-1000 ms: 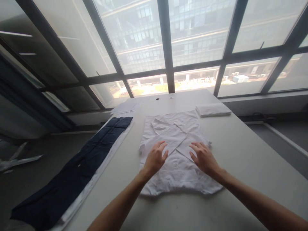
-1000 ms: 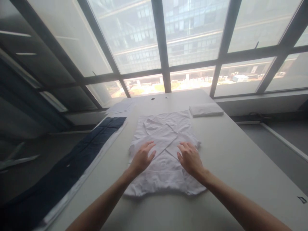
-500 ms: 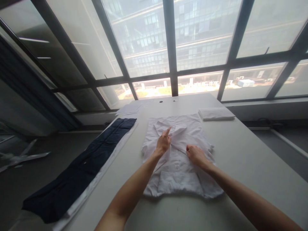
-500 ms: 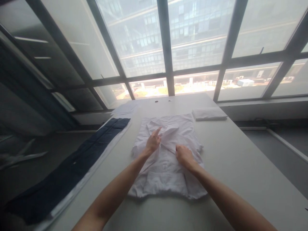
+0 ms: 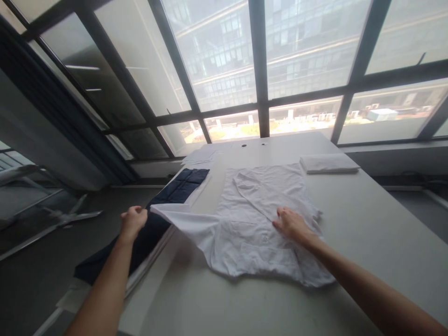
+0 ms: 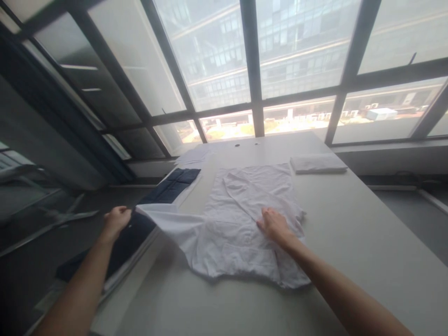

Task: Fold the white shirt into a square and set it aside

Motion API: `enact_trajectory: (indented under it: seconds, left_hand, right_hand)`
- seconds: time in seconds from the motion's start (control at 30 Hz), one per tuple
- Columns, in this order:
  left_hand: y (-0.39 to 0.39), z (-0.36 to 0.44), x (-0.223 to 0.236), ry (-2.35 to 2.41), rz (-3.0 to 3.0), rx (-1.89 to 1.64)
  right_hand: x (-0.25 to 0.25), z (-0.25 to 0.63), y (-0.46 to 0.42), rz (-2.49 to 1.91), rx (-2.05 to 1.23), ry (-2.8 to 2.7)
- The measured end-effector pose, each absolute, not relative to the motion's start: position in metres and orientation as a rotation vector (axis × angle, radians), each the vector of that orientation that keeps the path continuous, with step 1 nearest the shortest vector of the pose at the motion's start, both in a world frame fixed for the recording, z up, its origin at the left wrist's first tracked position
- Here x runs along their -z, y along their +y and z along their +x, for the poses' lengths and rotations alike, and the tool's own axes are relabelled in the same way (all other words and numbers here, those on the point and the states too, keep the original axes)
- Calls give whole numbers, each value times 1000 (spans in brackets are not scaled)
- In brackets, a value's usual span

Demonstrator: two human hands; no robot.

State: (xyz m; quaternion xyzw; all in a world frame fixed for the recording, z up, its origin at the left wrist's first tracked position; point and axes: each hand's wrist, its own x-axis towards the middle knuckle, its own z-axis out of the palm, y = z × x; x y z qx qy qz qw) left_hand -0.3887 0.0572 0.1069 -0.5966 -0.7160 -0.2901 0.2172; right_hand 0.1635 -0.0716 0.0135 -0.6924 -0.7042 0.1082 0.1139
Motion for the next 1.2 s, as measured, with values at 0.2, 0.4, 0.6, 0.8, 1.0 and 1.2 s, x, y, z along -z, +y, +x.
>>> enact_trajectory:
  seconds: [0.2, 0.4, 0.6, 0.8, 1.0, 1.2]
  left_hand:
    - [34, -304, -82, -1783, -1926, 900]
    - [5, -147, -48, -1446, -2738, 877]
    - [3, -116, 7, -1390, -2845, 624]
    - [10, -130, 33, -1411, -2831, 534]
    - [13, -127, 35, -1407, -2814, 535]
    - [12, -132, 34, -1404, -2809, 516]
  right_hand:
    - [-12, 161, -66, -1945, -384, -2054]
    - [-24, 182, -62, -1813, -407, -1515]
    - [-20, 291, -108, -1735, -426, -960]
    - [9, 390, -185, -2109, -189, -695]
    - [-8, 324, -146, -1948, 136, -1326]
    - [-8, 243, -90, -2190, 90, -1672]
